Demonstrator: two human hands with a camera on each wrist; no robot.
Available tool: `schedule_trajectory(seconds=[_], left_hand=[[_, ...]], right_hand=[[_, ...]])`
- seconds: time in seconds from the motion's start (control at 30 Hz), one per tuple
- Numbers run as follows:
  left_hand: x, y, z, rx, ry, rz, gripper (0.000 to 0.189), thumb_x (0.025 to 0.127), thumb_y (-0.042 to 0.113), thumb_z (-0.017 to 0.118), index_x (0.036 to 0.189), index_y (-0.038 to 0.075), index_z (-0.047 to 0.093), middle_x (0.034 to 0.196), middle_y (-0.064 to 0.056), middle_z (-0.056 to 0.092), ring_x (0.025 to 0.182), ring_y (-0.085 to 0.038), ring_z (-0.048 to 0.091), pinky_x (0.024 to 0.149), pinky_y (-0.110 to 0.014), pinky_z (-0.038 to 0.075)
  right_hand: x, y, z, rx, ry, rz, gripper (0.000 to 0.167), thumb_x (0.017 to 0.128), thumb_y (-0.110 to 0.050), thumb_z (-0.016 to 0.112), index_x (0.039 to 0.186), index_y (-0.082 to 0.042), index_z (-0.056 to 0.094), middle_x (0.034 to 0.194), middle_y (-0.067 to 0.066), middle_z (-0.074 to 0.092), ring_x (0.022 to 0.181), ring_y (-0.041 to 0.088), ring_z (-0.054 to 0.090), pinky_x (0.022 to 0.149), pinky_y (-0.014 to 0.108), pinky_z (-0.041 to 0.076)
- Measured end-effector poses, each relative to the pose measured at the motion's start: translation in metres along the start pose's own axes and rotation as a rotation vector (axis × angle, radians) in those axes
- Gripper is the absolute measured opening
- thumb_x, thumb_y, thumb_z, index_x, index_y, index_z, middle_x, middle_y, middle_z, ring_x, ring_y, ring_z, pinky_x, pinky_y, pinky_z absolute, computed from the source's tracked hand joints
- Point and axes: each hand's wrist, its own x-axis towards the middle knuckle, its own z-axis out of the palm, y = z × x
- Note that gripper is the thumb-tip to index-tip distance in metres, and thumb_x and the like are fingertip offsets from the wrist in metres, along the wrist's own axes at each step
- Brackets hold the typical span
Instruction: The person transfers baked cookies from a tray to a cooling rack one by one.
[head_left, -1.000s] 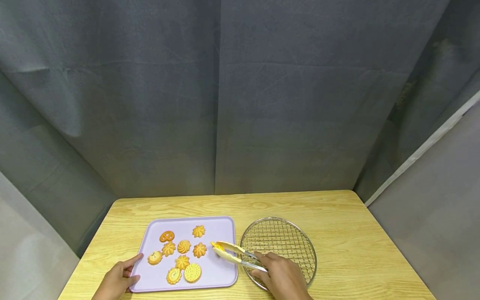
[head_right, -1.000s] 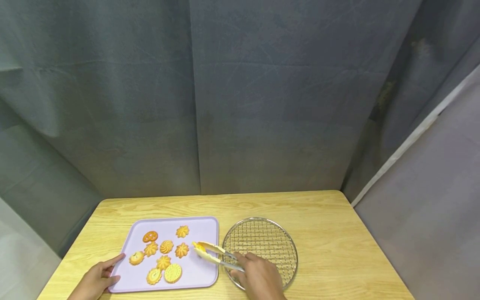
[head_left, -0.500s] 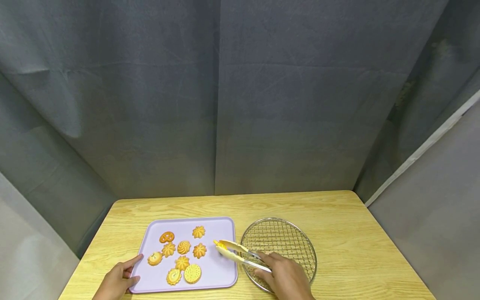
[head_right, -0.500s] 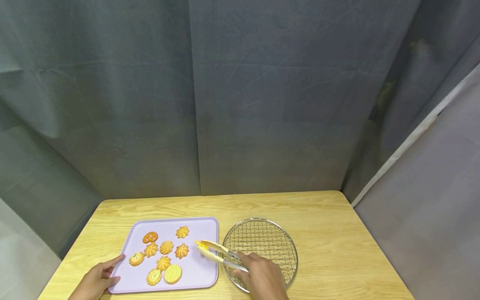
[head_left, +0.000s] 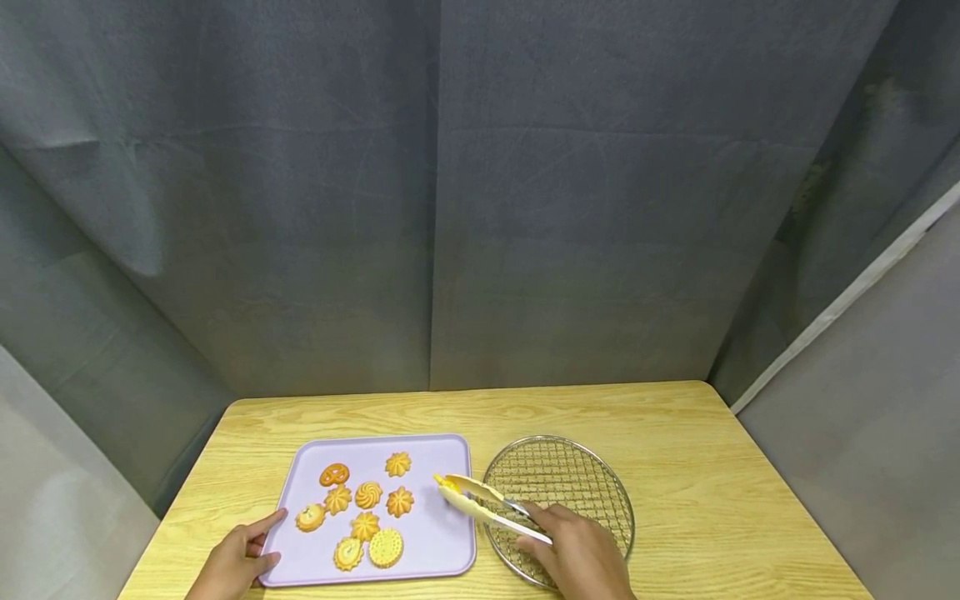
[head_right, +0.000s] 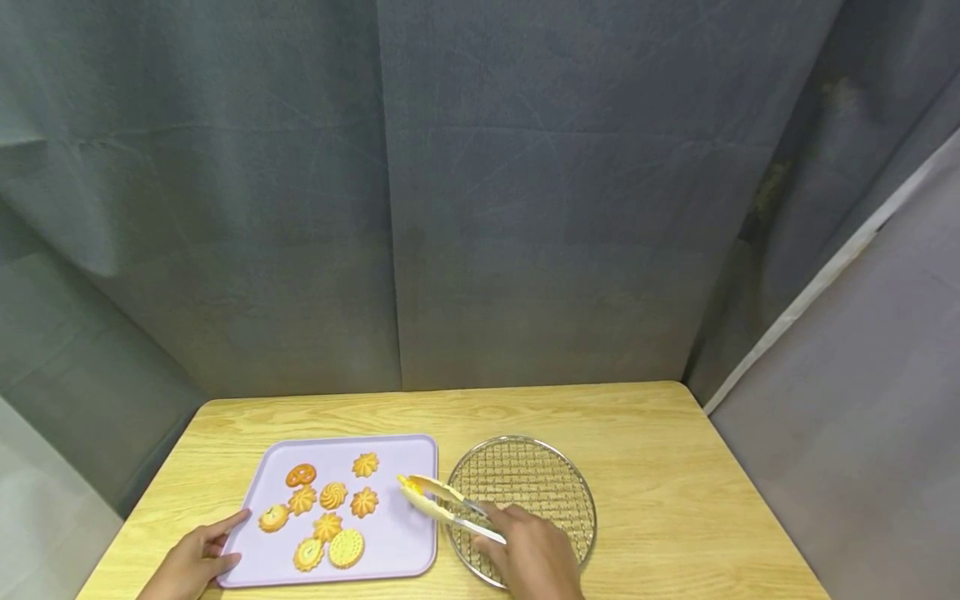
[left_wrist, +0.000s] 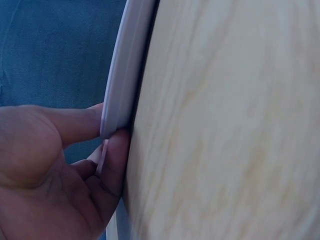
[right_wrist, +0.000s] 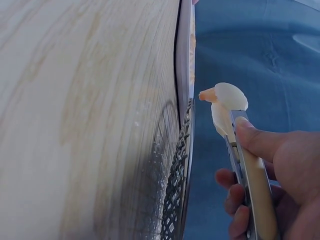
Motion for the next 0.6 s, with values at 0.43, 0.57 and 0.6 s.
schedule_trajectory(seconds=[0.43,0.57,0.6], left_hand=[[-0.001,0.0003,-0.0001,0.013,0.006,0.002,0.064,0.085,-0.012,0.075,0.144,-0.005,0.053,0.096,-0.015,0.052,0.08,-0.021,0.056,0.058,-0.026,0.053],[-0.0009,0.0012,-0.0003,0.018,0.011,0.003,0.064,0.084,-0.012,0.075,0.144,-0.005,0.053,0.096,-0.015,0.052,0.08,-0.02,0.056,0.058,-0.026,0.053],[-0.0009,0.0012,-0.0003,0.018,0.012,0.004,0.064,0.084,-0.012,0.075,0.144,-0.005,0.053,0.096,-0.015,0.052,0.08,-0.02,0.056,0.058,-0.026,0.053]], right_hand=[[-0.0021,0.0076,-0.0014,0.032,0.011,0.05,0.05,0.082,-0.044,0.083,0.127,-0.022,0.075,0.098,-0.013,0.074,0.076,0.002,0.066,0.065,0.025,0.052],[-0.0025,0.0085,-0.003,0.042,0.009,0.069,0.051,0.081,-0.044,0.084,0.126,-0.021,0.076,0.099,-0.013,0.074,0.076,0.003,0.066,0.066,0.027,0.053],[-0.0025,0.0089,-0.0031,0.047,0.008,0.076,0.051,0.081,-0.044,0.084,0.126,-0.021,0.076,0.099,-0.013,0.074,0.075,0.003,0.065,0.067,0.027,0.053]])
